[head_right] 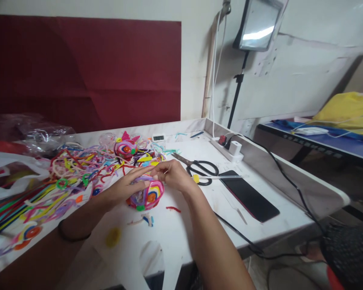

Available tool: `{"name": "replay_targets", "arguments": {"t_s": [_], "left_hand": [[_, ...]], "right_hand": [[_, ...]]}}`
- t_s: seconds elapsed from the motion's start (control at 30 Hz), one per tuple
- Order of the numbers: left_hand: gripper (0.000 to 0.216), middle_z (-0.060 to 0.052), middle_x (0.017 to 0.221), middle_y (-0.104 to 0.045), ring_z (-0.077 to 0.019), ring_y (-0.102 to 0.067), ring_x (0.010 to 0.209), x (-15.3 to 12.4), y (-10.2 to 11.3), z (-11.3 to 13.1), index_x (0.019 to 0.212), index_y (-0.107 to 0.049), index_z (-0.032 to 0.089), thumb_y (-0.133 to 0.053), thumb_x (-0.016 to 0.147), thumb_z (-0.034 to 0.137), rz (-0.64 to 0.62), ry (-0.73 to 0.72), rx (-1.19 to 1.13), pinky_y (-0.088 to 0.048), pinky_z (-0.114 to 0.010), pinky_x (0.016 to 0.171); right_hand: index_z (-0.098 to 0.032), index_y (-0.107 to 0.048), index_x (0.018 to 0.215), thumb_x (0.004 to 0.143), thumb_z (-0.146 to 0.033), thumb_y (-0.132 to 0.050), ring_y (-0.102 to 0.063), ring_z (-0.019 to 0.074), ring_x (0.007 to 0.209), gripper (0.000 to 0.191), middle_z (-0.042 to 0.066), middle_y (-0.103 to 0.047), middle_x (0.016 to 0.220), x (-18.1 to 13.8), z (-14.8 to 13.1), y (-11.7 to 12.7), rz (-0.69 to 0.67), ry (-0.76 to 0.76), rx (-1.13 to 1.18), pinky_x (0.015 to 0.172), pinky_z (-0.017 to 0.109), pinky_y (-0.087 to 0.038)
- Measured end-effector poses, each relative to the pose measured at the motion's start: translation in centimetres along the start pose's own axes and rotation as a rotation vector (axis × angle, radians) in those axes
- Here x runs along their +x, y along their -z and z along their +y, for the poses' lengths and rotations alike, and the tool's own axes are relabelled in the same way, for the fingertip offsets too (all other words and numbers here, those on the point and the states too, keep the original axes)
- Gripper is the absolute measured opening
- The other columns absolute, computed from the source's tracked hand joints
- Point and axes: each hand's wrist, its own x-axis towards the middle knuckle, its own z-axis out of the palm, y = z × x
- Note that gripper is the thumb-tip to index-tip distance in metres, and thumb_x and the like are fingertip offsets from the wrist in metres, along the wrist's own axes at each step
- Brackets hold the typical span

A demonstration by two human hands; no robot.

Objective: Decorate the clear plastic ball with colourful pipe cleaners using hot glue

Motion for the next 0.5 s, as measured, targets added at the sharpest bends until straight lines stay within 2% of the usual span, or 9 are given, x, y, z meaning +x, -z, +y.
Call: {"name": "replay_targets", "arguments": {"t_s": [0.17,0.5], "left_hand": [[0.050,-0.008,0.138,-0.060,-0.0307,-0.055,0.129,0.3,-0.1,0.0,0.127,-0.066,0.024,-0.062,0.078,0.032,0.003,0.043,-0.034,-0.048,-0.041,0.105],[0.050,-0.011,0.136,-0.058,-0.0303,-0.054,0.129,0.7,-0.8,-1.3,0.128,-0.065,0.022,-0.060,0.080,0.033,-0.003,0.013,-0.070,-0.041,-0.046,0.110]], "right_hand": [[-0.014,-0.075,0.075,0.070,-0.025,-0.070,-0.057,0.0135,0.060,0.014,0.002,-0.068,0.066,0.5,0.2,0.2,-0.022,-0.035,0.001,0.058,0.025,-0.047],[-0.012,-0.075,0.078,0.069,-0.034,-0.074,-0.049,0.0104,0.054,0.024,0.000,-0.063,0.062,0.6,-0.2,0.4,-0.058,-0.096,-0.051,0.054,0.024,-0.042]]}}
